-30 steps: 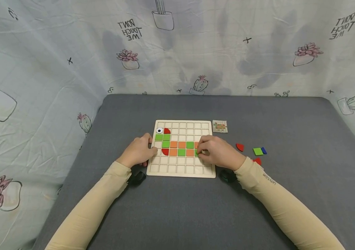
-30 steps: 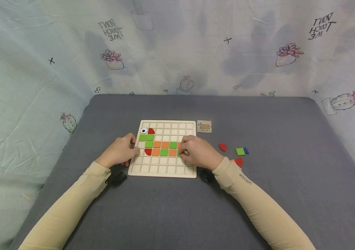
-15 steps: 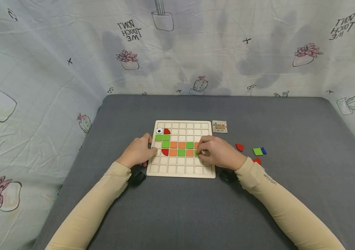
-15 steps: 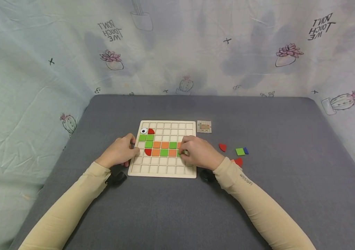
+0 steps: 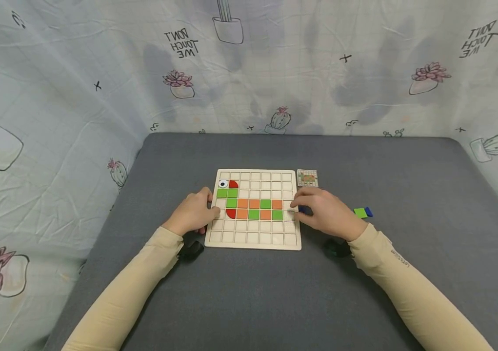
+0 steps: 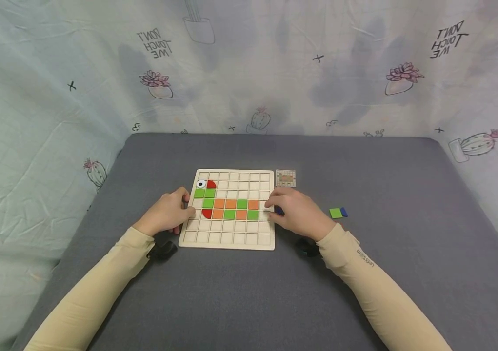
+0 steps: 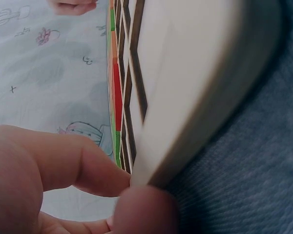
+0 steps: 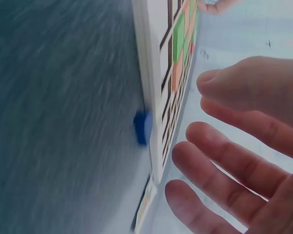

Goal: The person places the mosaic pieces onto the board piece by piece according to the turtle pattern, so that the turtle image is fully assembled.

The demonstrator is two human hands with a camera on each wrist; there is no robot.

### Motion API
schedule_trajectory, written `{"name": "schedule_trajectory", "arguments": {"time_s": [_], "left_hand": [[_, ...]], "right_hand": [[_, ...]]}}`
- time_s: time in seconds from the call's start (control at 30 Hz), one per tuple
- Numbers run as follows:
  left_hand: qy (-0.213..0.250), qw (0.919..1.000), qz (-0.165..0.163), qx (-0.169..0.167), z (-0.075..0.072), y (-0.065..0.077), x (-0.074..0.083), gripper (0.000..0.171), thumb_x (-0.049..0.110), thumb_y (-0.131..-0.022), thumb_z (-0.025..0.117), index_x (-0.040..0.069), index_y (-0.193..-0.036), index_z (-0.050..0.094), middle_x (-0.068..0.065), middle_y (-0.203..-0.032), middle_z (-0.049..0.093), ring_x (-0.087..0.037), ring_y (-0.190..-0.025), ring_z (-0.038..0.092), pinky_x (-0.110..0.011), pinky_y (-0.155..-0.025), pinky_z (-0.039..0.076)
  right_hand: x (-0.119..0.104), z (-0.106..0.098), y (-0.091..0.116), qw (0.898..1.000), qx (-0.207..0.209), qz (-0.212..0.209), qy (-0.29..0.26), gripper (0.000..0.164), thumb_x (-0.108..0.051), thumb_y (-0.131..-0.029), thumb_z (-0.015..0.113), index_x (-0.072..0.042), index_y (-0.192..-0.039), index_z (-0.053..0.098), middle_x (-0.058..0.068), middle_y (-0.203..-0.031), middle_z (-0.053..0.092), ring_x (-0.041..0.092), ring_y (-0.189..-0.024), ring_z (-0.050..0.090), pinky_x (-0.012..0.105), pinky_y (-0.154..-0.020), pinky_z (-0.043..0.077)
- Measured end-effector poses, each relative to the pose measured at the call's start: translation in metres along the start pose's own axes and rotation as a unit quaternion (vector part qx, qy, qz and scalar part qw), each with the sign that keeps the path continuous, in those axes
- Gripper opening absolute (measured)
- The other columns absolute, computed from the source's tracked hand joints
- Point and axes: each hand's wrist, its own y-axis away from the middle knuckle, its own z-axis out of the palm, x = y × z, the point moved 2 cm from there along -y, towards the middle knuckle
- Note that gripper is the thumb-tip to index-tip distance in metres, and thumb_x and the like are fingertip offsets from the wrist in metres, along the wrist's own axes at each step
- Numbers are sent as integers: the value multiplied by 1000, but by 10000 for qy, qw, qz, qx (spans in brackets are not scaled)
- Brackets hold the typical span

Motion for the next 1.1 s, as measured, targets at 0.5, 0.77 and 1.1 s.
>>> {"name": "schedule_trajectory", "arguments": {"time_s": [0.5, 0.77, 1.1], "left_hand": [[-98, 10000, 10, -15, 0, -1, -1, 35, 24, -100, 59, 2, -124, 47, -8, -56, 63, -18, -43, 61, -30, -46, 47], [-106, 9999, 7, -17, 0, -1, 1, 37, 24, -101, 59, 0, -126, 46, -8, -55, 62, -17, -42, 60, -29, -44, 46], [-112, 9999, 4, -22, 1, -1, 0, 36, 24, -100, 59, 1, -125, 46, -7, -55, 62, -17, -42, 59, -29, -44, 45]], "right_hand": [[38, -36, 45, 9978, 402, 459, 267, 20, -3, -87, 81, -7, -107, 79, 6, -109, 71, 25, -92, 70, 40, -72, 56], [41, -44, 69, 9970, 437, 463, 444, 23, -2, -84, 82, -9, -105, 80, 5, -107, 71, 24, -91, 69, 39, -69, 55], [42, -46, 91, 9953, 638, 344, 638, 26, -1, -80, 85, -8, -105, 80, 6, -108, 71, 25, -95, 70, 42, -71, 57]]}}
